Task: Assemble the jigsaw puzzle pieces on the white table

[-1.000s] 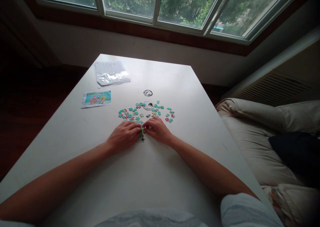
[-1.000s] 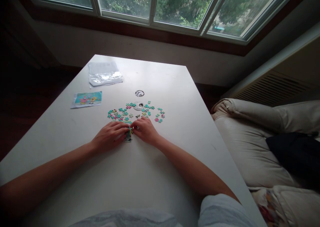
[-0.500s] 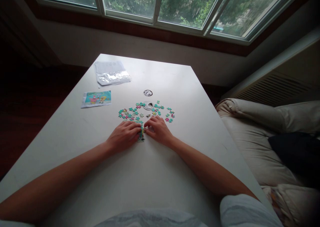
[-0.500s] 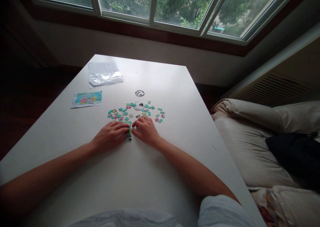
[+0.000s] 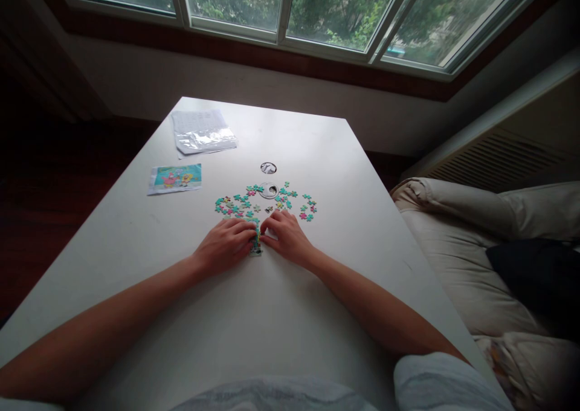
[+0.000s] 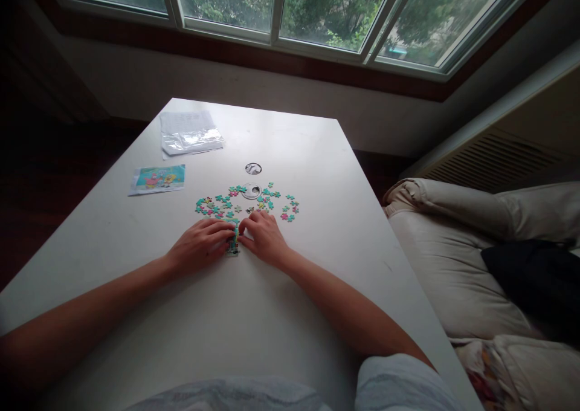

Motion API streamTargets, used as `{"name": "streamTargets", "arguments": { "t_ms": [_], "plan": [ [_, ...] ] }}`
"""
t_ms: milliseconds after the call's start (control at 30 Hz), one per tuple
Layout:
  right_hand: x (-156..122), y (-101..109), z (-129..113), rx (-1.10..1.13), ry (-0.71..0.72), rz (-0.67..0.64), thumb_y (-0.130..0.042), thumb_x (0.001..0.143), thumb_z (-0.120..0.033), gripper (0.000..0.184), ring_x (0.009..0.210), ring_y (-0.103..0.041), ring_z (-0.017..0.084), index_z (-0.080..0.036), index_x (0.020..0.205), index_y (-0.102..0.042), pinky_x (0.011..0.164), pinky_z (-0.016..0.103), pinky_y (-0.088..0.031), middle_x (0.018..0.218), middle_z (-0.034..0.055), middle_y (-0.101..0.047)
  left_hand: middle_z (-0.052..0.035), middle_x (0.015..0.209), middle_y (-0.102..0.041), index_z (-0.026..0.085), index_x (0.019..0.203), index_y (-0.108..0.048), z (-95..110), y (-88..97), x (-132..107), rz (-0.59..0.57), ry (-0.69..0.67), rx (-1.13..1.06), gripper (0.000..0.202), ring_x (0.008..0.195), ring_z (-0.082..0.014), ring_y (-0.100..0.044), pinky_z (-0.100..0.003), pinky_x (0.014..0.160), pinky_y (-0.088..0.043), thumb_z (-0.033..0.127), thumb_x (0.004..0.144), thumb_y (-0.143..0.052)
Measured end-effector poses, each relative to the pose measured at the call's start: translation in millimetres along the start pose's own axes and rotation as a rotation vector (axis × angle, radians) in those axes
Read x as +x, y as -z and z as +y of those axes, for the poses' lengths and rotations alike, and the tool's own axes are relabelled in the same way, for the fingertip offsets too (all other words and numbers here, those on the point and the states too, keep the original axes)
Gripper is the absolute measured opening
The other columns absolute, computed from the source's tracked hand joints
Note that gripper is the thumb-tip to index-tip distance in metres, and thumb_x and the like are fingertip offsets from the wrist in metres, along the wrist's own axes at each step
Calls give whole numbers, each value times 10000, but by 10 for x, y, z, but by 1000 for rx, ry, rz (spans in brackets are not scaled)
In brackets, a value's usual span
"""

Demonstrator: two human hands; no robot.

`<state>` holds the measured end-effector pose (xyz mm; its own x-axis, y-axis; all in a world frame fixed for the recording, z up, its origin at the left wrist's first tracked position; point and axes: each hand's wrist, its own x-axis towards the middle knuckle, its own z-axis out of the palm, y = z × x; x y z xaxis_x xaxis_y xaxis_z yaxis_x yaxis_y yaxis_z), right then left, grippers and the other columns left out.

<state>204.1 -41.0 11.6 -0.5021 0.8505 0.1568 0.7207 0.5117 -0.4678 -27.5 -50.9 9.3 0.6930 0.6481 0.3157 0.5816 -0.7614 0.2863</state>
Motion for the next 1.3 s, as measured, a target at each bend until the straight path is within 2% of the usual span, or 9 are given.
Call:
{"name": "streamTargets", "arguments": {
  "t_ms": [133,267,367,467,633,867,1000,1100,1300],
  "plan": [
    [-3,15,-15,-5,-3,-3,-712,901,-356,134,1038,-495,241,-248,971,-677,904,359,-354,1007,56,-586,-48,1281,-675,240,1189,-674,-107,72,34,-28,28,16,273,1166,-233,-603,-423,1024,-471,294,987,-498],
    [-20,3,0,14,7,18,-732,888,-331,126,1045,-495,237,-249,960,-670,900,354,-349,1004,48,-590,-64,1314,-656,227,1223,-677,-402,186,80,67,217,74,330,1225,-249,-565,-434,1068,-445,322,994,-459],
    [-36,-12,19,22,8,28,-725,896,-331,114,1038,-500,236,-250,957,-671,902,361,-340,1002,48,-597,-69,1323,-653,222,1245,-680,-635,235,81,57,307,136,366,1262,-269,-532,-451,1099,-410,313,988,-435],
    [-51,-14,23,21,13,39,-711,905,-326,95,1017,-504,232,-249,947,-672,895,366,-334,991,47,-602,-66,1257,-683,225,1198,-708,-769,251,62,64,349,149,361,1203,-267,-557,-430,1092,-406,321,982,-435],
    [-64,-16,23,32,26,62,-687,921,-326,84,1003,-504,226,-245,935,-670,891,364,-335,979,46,-607,-74,1082,-710,238,1094,-745,-862,244,30,87,454,188,342,1052,-267,-591,-407,988,-445,341,975,-441],
    [-74,-45,31,23,27,75,-681,921,-309,64,1004,-493,231,-248,936,-670,893,366,-337,967,48,-606,-63,1088,-712,237,1086,-723,-1040,236,-37,146,635,226,322,1053,-251,-602,-365,945,-447,285,959,-431],
    [-78,-36,26,24,31,76,-675,923,-310,65,999,-493,232,-245,933,-672,892,368,-342,957,51,-605,-55,964,-703,244,1044,-699,-1066,266,-49,132,732,260,245,951,-240,-612,-335,825,-462,305,926,-493],
    [-75,-32,25,23,33,76,-674,923,-296,54,998,-495,230,-244,934,-673,892,366,-343,959,51,-607,-49,893,-676,240,1063,-681,-1069,273,-46,144,743,273,244,881,-234,-603,-326,766,-454,347,924,-512],
    [-66,-27,20,19,30,77,-670,921,-278,35,1007,-497,231,-244,926,-676,890,364,-341,955,50,-612,-56,935,-659,250,1081,-699,-1078,277,-47,140,728,273,267,920,-235,-596,-330,799,-452,357,928,-509]
  ]
}}
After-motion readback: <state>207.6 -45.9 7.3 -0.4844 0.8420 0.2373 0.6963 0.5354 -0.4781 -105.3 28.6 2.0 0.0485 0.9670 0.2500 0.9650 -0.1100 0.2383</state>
